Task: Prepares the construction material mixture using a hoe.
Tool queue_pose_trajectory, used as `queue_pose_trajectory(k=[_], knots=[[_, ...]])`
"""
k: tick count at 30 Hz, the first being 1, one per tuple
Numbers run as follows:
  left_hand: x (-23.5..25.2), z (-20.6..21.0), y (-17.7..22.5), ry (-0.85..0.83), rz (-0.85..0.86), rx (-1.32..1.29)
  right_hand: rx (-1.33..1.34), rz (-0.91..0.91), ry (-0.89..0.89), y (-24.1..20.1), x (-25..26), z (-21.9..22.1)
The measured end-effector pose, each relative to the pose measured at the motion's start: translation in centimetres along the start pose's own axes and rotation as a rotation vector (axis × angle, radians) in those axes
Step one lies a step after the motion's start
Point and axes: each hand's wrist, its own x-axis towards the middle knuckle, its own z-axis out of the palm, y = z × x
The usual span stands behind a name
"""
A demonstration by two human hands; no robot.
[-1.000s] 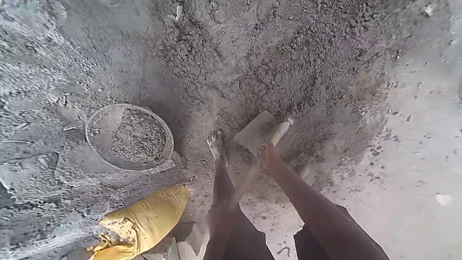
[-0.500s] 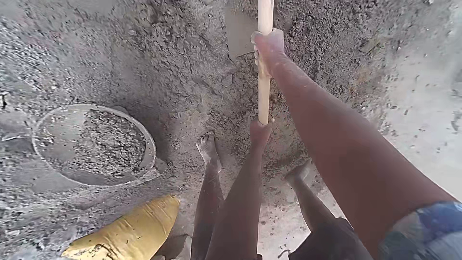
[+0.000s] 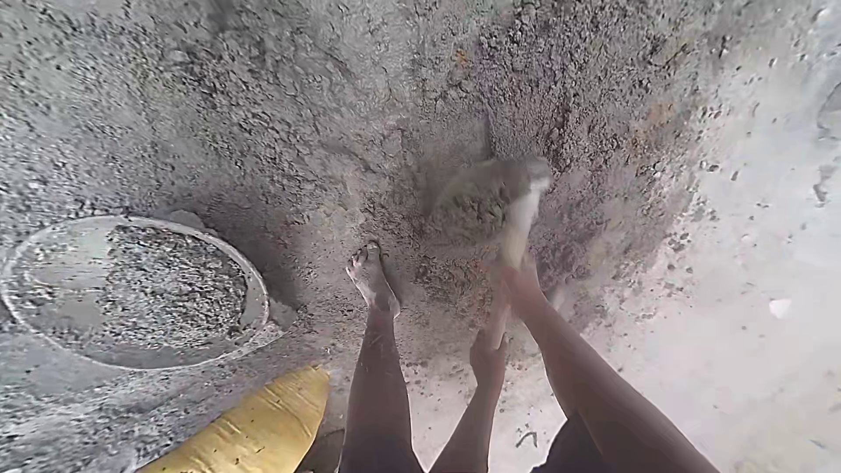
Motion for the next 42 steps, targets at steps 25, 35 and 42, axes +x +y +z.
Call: queue_pose_trajectory(k=[25,35,42], knots=[[-3.0,-9.6,-0.6,-0.274,-0.068,0.635,0.443,0.106,0.409,3.9,-8.4,-2.4],[-14.1,-27.6,3.3,-0.055,0.052,1.082,0.827,0.432,0.348,1.8,-11.6,1.2],[-9.4,-18.6,2.7,-0.145,-0.282,1.031,0.612,0.551,0.283,9.1,2.6,-3.0]])
